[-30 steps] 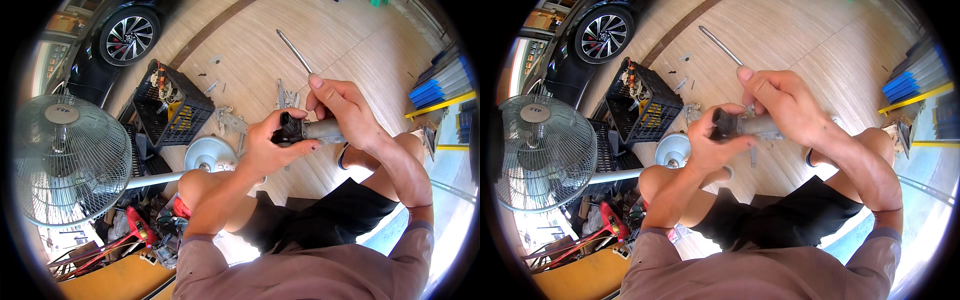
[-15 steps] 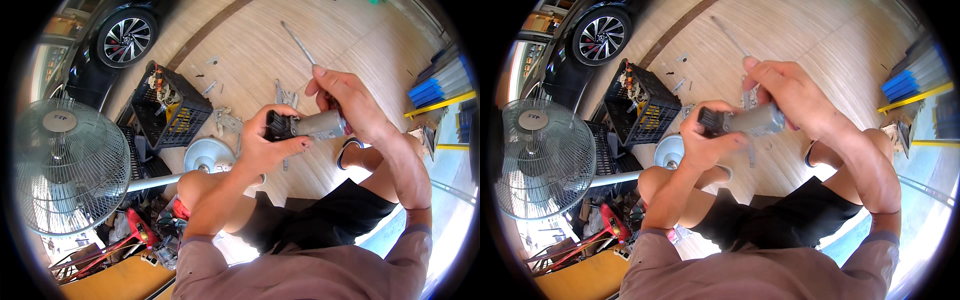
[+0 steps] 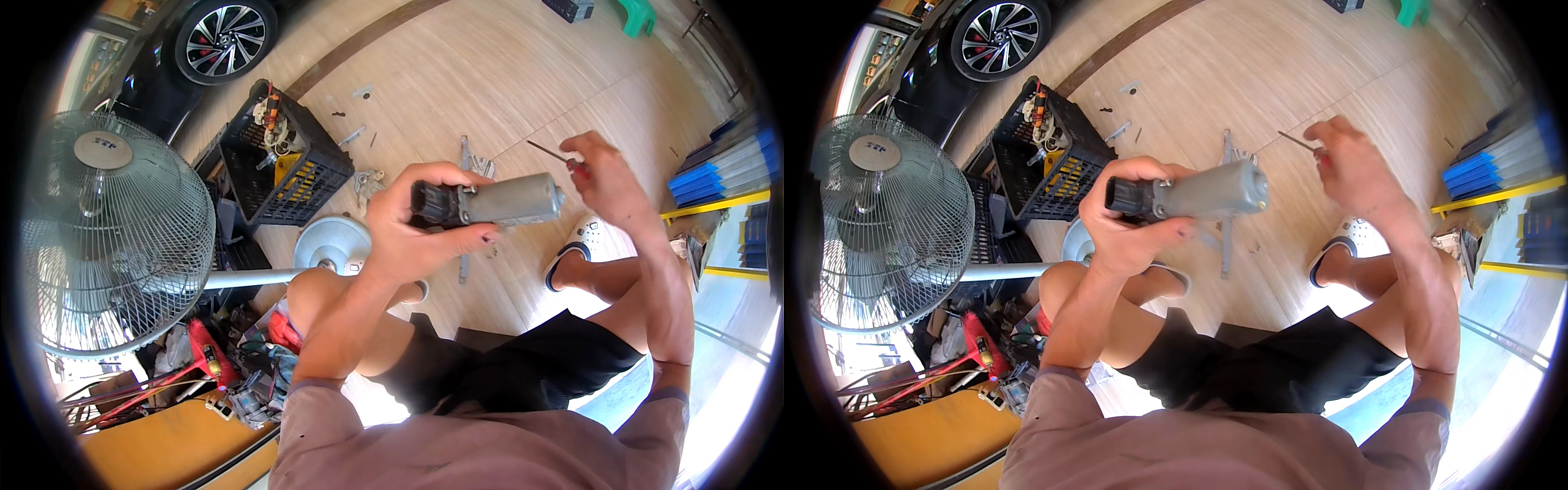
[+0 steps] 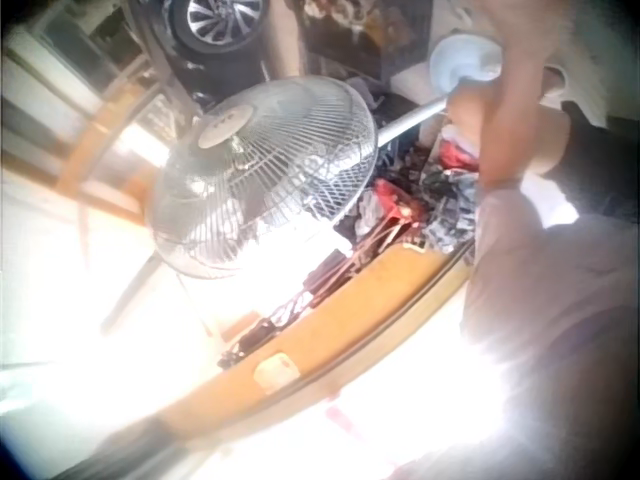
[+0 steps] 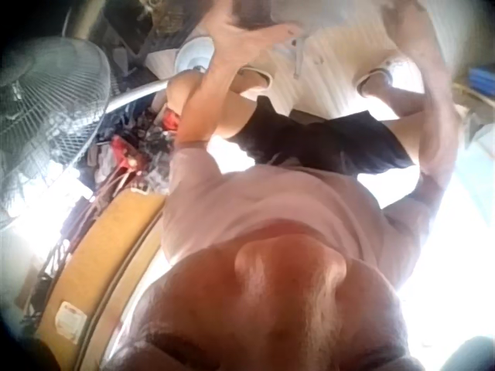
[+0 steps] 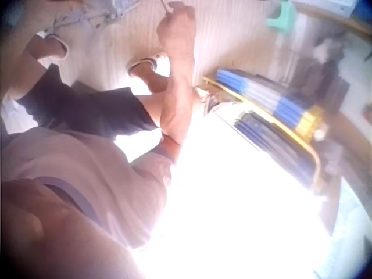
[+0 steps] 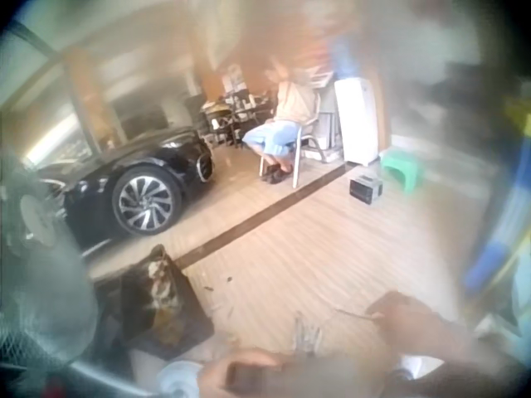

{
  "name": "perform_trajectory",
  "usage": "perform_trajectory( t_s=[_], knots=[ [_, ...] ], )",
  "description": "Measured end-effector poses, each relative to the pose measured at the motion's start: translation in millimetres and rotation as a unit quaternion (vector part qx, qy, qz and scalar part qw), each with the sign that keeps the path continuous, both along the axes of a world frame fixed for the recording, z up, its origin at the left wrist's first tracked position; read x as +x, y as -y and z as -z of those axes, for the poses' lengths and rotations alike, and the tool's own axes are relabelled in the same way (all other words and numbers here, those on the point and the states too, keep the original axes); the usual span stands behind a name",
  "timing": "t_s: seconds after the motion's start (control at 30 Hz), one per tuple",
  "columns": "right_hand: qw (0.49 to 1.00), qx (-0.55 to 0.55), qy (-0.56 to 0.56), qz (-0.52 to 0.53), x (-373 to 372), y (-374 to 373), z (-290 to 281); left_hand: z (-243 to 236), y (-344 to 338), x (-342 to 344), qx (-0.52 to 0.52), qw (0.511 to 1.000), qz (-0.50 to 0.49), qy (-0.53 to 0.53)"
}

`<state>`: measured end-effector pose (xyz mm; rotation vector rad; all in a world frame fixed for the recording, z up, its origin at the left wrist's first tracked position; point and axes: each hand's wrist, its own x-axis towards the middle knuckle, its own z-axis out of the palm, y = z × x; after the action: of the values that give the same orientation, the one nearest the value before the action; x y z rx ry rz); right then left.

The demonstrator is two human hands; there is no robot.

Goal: The person unscrews and removes components from a motor assembly using a screwdriver while sitting on the floor.

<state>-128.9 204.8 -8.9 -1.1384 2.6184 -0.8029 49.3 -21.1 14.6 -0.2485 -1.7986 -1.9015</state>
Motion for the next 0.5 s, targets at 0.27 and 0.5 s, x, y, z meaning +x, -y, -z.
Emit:
perform_trajectory(
  t_s=[0.27, 0.5],
  knots=[
    [0.913, -0.370, -0.011, 0.174, -17, -3, -65, 0, -2, 3, -0.061, 0.997, -0.006, 0.039],
    [0.818, -0.571, 0.042, 0.043, -2, -30, -97, 3, -4, 1, 0.081, 0.995, 0.034, 0.047]
  ],
)
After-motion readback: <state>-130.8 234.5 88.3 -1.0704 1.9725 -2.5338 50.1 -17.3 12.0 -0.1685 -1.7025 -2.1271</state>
